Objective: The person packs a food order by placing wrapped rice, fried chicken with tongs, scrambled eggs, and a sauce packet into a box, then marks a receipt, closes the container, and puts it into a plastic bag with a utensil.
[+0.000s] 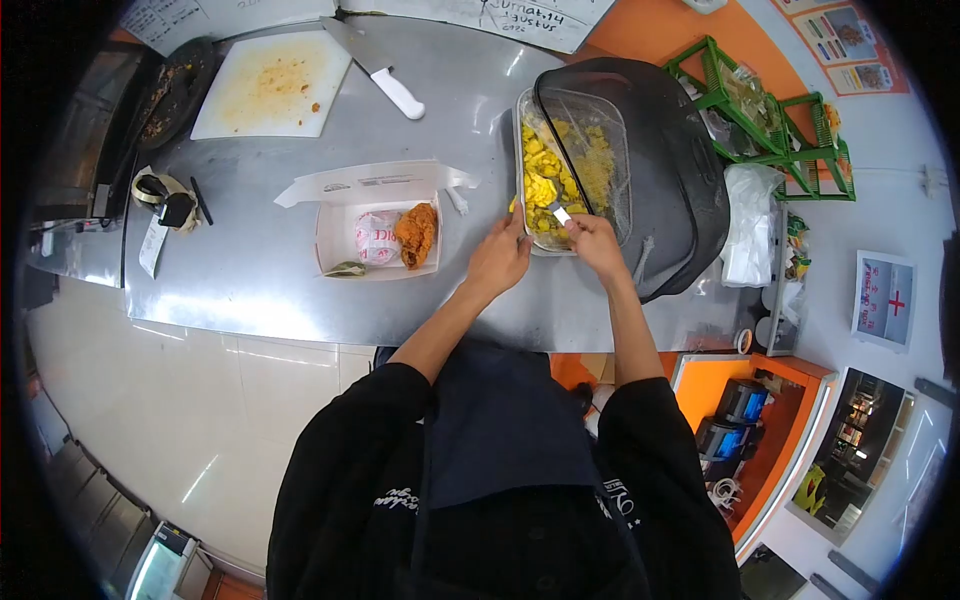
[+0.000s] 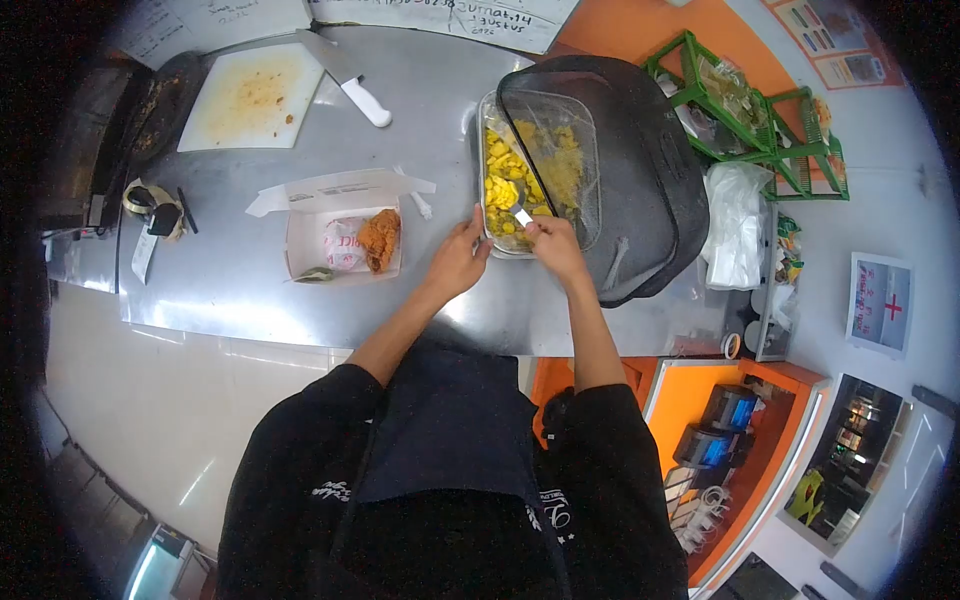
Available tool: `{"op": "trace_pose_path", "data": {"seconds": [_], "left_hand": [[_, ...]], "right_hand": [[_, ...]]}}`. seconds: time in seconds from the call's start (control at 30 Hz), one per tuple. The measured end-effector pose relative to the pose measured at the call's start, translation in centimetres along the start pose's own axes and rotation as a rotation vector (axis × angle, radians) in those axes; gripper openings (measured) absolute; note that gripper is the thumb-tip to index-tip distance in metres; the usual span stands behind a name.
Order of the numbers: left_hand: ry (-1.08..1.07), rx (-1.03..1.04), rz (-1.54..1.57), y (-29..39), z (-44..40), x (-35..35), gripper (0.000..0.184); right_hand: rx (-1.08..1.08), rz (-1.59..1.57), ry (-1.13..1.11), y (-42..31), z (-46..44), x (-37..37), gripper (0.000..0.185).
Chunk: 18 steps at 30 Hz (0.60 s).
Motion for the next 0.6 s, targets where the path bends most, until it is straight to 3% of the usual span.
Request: {"op": "trace_pose_path", "data": {"seconds": [0.07, 0.17, 0.37, 0.47, 0.57, 0.6], "left_hand": [[-0.009, -0.005, -0.031, 0.2, 0.1, -0.4, 0.066], [-0.028, -0.013, -0.091, 0.4, 0.1, -0.8, 0.064], [-0.034, -0.020, -0.097, 0.4, 0.4, -1.2, 0.065], [-0.051, -0.025, -0.085, 0.6, 0.7, -1.3, 0.066], [-0.108, -0.056, -0.045, 0.8, 0.7, -1.4, 0.069], [-0.082, -0.044, -0.021, 0.6, 0.6, -1.1, 0.070]], "right_hand": [[0.226, -0.145, -0.021, -2.7, 1.8, -0.2, 0.023], [0.381, -0.334, -0.127, -1.9, 2.4, 0.3, 0.021], [0.451, -0.632, -0.172, -0.2, 2.6, -0.2, 0.018], [0.391, -0.582, -0.135, 0.0, 2.9, -1.0, 0.020], [0.120, -0.095, 0.060, 0.1, 2.1, -2.0, 0.021], [-0.001, 0.221, 0.177, -0.3, 2.0, -2.4, 0.020]]}}
Point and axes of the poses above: each hand's wrist, its own z-axis away from the middle knuckle, its own x-axis out of the palm, y = z × x, the point moved 6 cm from there along -z, towards the middle knuckle, and after that the axes turned 2 degrees about x, right-handed, at the moved point
